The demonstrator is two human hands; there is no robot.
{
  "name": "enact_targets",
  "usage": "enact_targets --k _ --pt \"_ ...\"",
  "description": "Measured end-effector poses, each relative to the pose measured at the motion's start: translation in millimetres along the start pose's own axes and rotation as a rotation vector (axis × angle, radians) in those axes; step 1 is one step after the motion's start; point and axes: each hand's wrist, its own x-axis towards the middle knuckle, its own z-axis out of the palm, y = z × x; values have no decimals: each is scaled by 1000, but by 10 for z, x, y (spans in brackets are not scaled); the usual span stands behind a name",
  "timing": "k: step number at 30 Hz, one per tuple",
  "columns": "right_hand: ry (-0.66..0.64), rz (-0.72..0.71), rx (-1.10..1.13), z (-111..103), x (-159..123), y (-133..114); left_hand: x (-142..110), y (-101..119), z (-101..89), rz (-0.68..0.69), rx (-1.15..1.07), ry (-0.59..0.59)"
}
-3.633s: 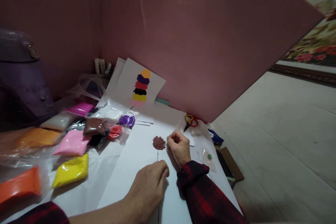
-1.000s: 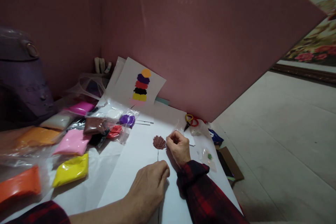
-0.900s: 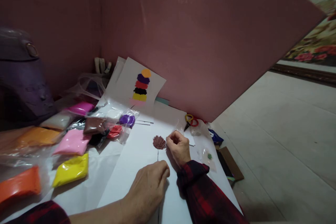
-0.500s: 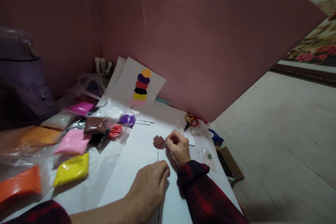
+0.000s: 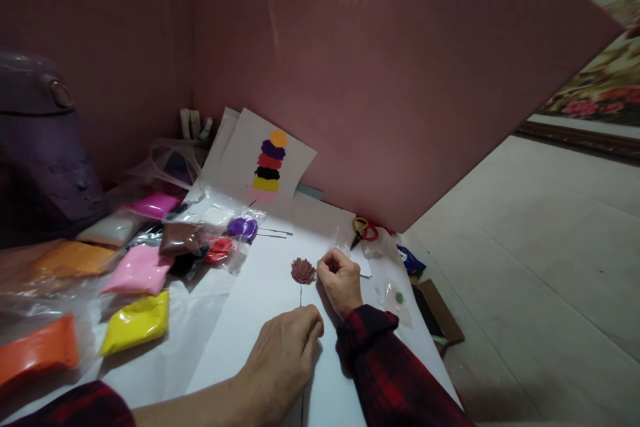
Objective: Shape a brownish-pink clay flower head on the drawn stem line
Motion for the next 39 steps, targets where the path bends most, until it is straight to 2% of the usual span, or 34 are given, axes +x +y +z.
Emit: enact_targets --k 16,18,22,26,39 --pt "131 12 -15 -14 26 39 2 -6 1 0 8 0" --pt "112 4 28 -17 23 26 2 -3 -4 -3 4 -2" --pt "-23 -9 116 -13 7 1 -5 4 2 -6 2 4" --pt "-88 -25 125 -10 -3 -10 -14 5 11 -2 3 26" --pt "-19 -27 -7 10 4 37 12 -15 6 -2 14 -8"
